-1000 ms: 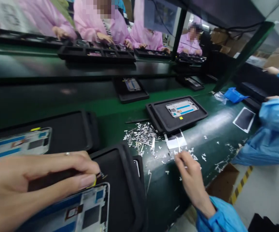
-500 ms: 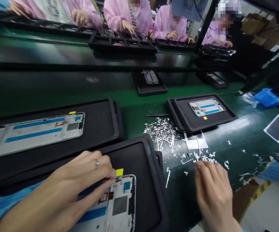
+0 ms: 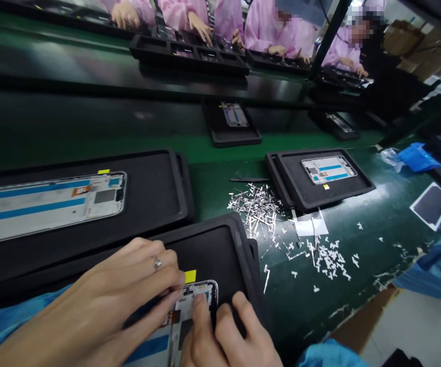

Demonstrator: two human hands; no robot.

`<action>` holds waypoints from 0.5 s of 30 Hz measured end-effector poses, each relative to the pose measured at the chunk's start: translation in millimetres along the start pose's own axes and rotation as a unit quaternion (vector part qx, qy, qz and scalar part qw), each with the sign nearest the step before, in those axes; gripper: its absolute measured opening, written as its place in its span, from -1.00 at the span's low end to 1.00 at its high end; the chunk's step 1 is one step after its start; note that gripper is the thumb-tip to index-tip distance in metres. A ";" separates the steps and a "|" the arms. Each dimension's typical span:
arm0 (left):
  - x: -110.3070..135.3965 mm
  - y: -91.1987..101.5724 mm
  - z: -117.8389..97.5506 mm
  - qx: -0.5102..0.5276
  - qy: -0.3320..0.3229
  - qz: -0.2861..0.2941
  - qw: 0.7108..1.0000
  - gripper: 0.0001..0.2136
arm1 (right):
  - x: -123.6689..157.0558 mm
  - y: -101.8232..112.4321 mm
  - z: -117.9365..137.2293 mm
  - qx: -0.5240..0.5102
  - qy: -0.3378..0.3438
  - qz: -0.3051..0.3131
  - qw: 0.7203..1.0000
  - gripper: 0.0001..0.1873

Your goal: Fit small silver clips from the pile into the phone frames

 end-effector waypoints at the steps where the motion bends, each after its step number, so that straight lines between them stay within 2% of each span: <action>1: -1.5 1.9 -1.0 -0.002 0.001 -0.010 1.000 -0.76 | 1.0 -1.2 0.4 0.009 -0.003 0.000 1.000 -0.59; 5: -6.6 2.4 -6.7 -0.030 -0.011 -0.035 0.999 -0.76 | 8.6 -11.9 11.1 0.039 0.064 0.042 0.996 -0.65; 8: -5.3 9.6 -7.4 -0.073 -0.004 -0.102 0.992 -0.72 | 15.4 -20.9 11.4 0.044 0.077 0.079 0.993 -0.64; 11: -3.8 2.1 -11.0 -0.062 -0.027 -0.088 0.994 -0.72 | 18.5 -23.3 10.4 0.034 0.077 0.079 0.993 -0.64; 13: -2.4 -0.7 -8.0 -0.050 -0.017 -0.084 0.995 -0.74 | 18.4 -23.1 10.7 0.021 0.084 0.070 0.994 -0.65; 15: -0.2 2.0 -3.4 -0.047 0.004 -0.107 0.993 -0.74 | 17.0 -23.3 10.2 0.006 0.084 0.073 0.994 -0.65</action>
Point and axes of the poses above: each hand's wrist, its own x-axis away from the middle knuckle, its own y-axis out of the back of the hand, z = x × y, the point moved 10 cm from there along -x, towards the middle knuckle
